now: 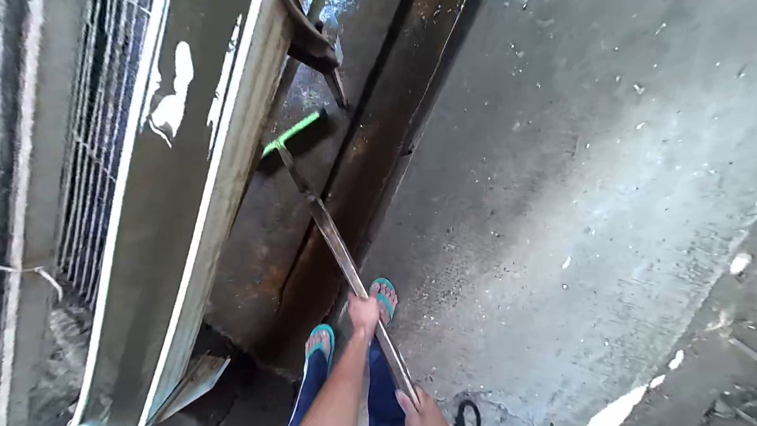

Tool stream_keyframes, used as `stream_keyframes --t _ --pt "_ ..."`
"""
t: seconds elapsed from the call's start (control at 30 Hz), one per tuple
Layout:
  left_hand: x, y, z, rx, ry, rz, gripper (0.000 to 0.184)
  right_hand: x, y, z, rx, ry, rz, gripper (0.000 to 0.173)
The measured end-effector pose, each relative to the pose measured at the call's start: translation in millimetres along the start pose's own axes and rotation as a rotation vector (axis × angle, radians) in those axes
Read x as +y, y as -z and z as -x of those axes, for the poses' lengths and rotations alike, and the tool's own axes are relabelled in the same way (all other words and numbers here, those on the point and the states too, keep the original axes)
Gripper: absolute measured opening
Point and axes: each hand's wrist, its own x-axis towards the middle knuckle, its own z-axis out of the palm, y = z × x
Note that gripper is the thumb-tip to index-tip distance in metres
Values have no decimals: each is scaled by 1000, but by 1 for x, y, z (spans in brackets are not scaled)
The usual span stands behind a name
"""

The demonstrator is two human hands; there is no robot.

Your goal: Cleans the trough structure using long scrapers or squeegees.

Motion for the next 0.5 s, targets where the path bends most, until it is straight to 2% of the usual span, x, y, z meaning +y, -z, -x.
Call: stream_keyframes --t 0.17,0.33,0.4,0.5 --pt "148 37 -31 14 -100 -54 52 -144 21 -24 -41 67 -182 55" --pt "295 52 -37 18 -204 -61 41 -291 72 -11 -50 148 -298 51" --pt "335 47 -44 2 -213 21 43 -324 97 -10 -35 156 -258 45" --pt "360 23 -52 -61 -196 266 48 -334 149 -18 42 155 -48 44"
